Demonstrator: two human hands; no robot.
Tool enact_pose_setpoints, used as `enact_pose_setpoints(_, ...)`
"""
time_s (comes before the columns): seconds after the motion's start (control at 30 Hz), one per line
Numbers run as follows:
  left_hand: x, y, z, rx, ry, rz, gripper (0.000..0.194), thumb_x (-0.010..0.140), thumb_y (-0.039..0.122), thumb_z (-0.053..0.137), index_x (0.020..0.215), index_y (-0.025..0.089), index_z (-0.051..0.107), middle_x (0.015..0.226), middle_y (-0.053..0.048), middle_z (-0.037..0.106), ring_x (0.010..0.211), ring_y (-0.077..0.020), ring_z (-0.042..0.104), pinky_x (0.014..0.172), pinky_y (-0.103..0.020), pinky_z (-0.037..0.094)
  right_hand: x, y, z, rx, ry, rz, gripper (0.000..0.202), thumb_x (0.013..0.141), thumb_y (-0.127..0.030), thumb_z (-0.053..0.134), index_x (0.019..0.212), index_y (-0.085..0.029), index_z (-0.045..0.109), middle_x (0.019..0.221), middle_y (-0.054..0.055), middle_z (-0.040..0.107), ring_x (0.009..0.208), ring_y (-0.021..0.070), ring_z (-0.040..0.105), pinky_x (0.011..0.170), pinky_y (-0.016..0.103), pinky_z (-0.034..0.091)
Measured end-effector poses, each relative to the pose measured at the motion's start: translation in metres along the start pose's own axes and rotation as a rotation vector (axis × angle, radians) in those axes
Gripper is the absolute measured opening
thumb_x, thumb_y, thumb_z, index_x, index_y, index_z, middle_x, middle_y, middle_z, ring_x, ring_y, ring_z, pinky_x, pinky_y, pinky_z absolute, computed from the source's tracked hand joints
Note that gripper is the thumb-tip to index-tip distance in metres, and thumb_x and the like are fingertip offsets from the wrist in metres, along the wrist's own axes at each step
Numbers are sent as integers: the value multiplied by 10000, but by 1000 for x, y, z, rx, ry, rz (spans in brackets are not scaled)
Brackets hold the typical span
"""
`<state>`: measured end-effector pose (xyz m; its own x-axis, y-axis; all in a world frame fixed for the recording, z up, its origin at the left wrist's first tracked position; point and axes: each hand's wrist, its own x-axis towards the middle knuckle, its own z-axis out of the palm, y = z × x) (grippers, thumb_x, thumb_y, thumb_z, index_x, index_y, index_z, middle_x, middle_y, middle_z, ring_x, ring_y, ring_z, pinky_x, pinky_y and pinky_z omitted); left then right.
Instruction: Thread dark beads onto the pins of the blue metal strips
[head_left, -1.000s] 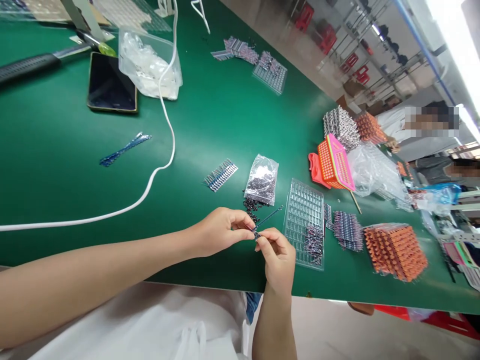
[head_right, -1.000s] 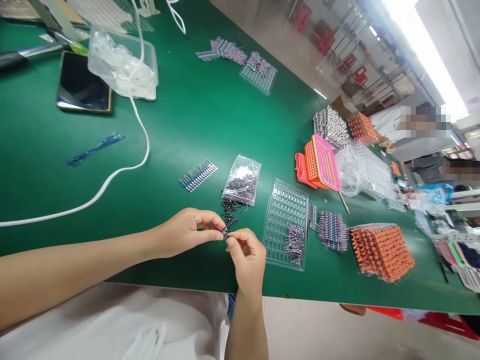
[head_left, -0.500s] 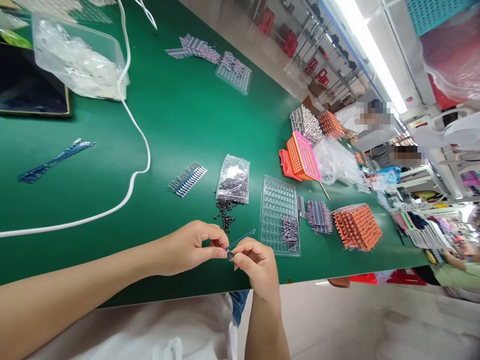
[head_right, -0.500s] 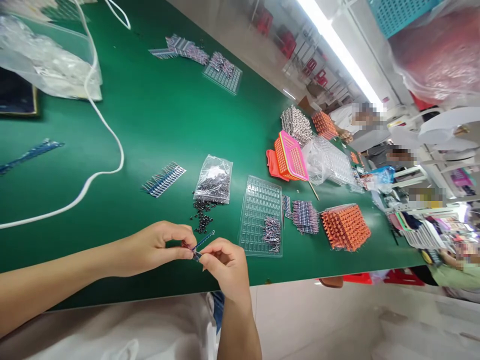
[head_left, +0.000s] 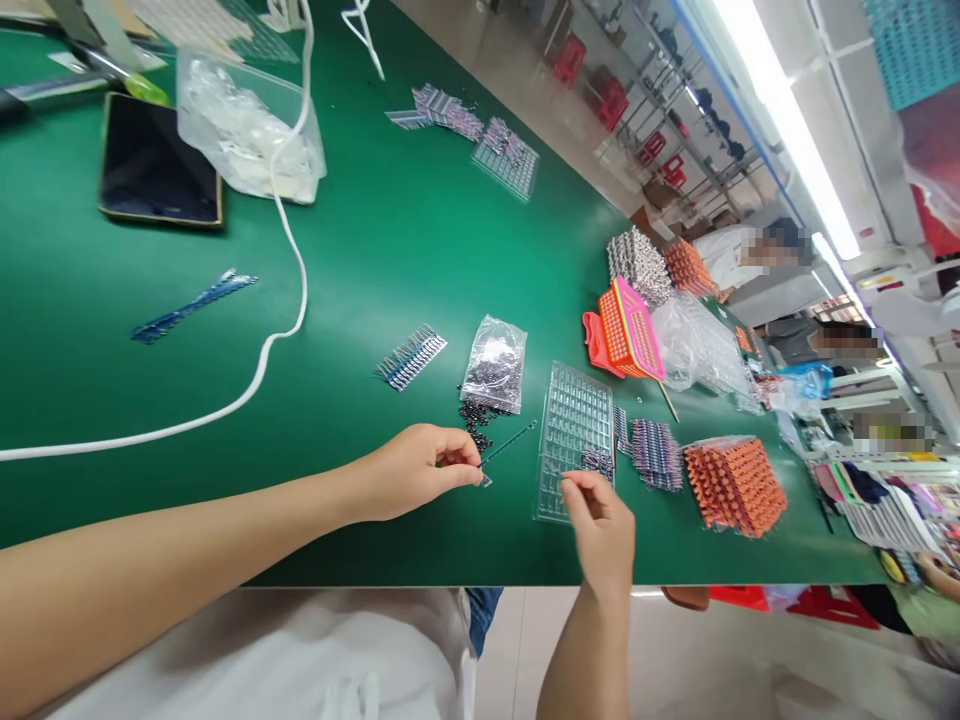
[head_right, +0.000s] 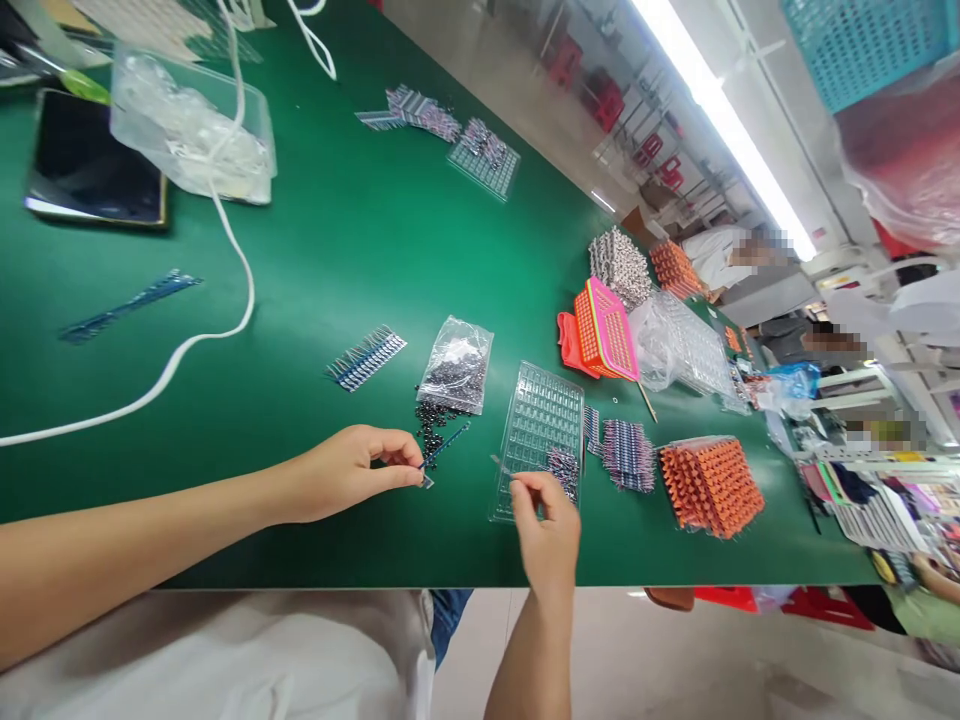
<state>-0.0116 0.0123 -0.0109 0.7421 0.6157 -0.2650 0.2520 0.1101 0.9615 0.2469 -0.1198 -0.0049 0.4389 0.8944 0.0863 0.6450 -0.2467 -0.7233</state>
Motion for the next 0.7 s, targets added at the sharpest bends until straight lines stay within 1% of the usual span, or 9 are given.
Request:
enact_pose_setpoints(0.1,2,0,-3,-98,70,-8,249,827,420,655,808,173,672,783,-22,712,775,-189,636,708,-278,448,27,29,-27,-259,210,-21,330,866,-476,618,948,-176,730,900,86,730,761,201,640,726,319,493)
enact_pose_setpoints(0.13,2,0,-4,-131,92,-4,248,826,419,657,814,172,668,790,-23,713,782,-188,639,716,-281,453,37,40,-34,-336,247,-34,370,866,-497,597,940,-162,735,894,103,735,753,209,642,724,328,492)
enact_pose_setpoints(0.23,3,0,-7,-192,158,4,243,817,414,666,798,173,650,768,-14,698,764,-182,635,717,-285,459,58,68,-48,-522,241,-123,446,900,-531,516,932,-147,742,896,124,738,739,216,642,751,352,493)
enact_pose_setpoints(0.33,3,0,-8,-220,200,4,236,797,410,678,778,179,634,732,0,665,738,-178,622,710,-291,458,64,80,-46,-613,228,-195,507,932,-548,463,935,-130,749,899,150,721,802,250,637,796,396,488)
enact_pose_setpoints(0.4,4,0,-9,-238,206,7,232,789,408,681,782,181,634,736,0,661,744,-179,621,718,-295,460,56,73,-35,-649,269,-239,510,950,-534,455,974,-119,751,928,168,705,863,274,624,828,424,481)
enact_pose_setpoints(0.5,4,-1,-8,-254,207,9,217,784,392,683,792,180,638,749,-4,666,754,-179,624,731,-301,463,33,43,-7,-605,280,-345,367,971,-429,501,1055,-161,737,975,141,692,951,271,616,884,422,477)
enact_pose_setpoints(0.57,4,-1,-8,-256,205,10,206,784,378,682,793,177,639,751,-5,669,758,-178,625,737,-302,465,15,18,17,-478,160,-420,236,965,-344,549,1053,-212,724,991,103,692,959,242,624,880,394,488)
enact_pose_setpoints(0.63,4,0,-7,-255,207,4,196,785,367,684,786,177,638,739,-1,665,755,-175,623,740,-300,469,-1,-4,41,-330,-54,-457,180,965,-267,559,1069,-228,700,981,76,685,940,207,633,842,354,512)
enact_pose_setpoints(0.7,4,0,-8,-257,207,1,183,787,353,688,786,177,639,740,1,666,760,-173,625,748,-298,477,-11,-18,61,-261,-139,-455,176,962,-219,557,1071,-233,694,974,69,678,928,198,629,814,344,517)
